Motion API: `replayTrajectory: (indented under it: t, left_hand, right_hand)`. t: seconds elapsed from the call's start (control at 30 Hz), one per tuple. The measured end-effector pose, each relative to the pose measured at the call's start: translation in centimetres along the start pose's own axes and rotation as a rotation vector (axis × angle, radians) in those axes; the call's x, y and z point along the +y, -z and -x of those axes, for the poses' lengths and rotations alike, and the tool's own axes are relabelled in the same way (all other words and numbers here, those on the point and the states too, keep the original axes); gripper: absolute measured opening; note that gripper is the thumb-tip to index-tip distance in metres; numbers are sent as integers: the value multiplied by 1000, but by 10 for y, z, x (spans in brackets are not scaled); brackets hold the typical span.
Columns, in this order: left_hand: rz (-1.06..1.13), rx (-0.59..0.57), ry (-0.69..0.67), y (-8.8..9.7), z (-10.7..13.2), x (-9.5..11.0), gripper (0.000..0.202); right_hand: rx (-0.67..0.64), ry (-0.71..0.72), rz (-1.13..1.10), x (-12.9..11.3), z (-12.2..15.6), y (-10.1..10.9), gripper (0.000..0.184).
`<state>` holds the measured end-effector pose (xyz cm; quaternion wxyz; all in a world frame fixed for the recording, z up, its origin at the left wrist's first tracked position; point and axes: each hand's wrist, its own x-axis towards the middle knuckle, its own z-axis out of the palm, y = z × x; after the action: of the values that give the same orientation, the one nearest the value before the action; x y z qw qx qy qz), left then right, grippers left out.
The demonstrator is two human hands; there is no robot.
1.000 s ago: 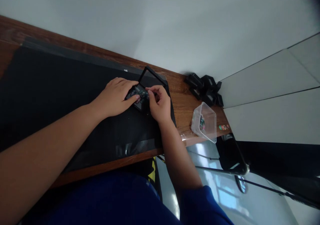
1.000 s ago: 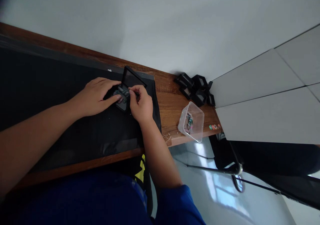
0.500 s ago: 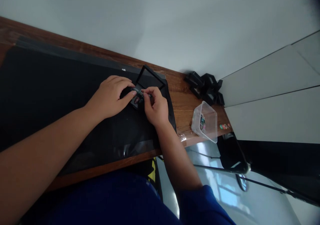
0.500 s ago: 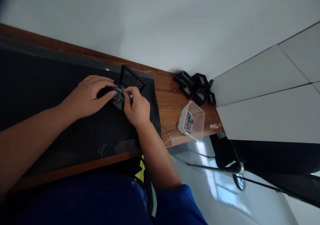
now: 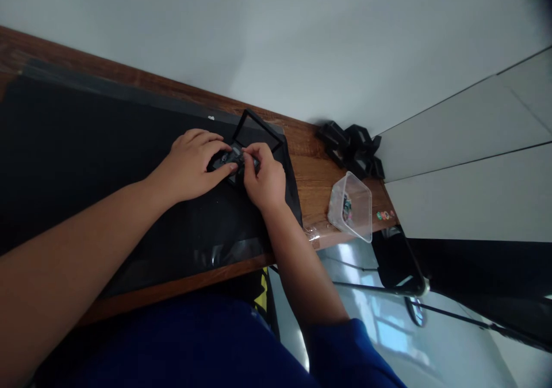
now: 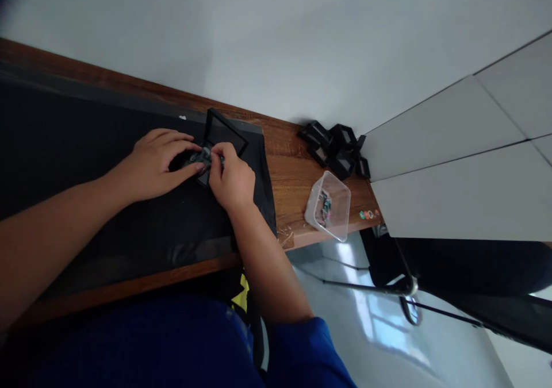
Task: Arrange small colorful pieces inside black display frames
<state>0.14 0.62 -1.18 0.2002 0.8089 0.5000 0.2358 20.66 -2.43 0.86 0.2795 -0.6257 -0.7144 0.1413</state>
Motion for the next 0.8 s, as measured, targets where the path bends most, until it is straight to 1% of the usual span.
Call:
replayTrajectory:
  t: [0.1,0.23,0.53,0.63,0.8]
  left_hand:
    - [3,-14,-3,0,0,1,63]
    - [9,-13,-2,-1,0,1,64]
    - [-12,-14,-2,-4,1,1,68]
    - [-24,-22,-3,-3,2,1,64]
    - [-57,-77,28,-1,2,2,61]
  right_hand:
    - [-18,-6,18,0,0,1,9]
    - [-64,38,33,-1,1,0,12]
    - [-23,80,14,4,2,-2,12]
    - [59,107,-71,8,2,-2,12]
    - [326,129,-243,17,4,-2,19]
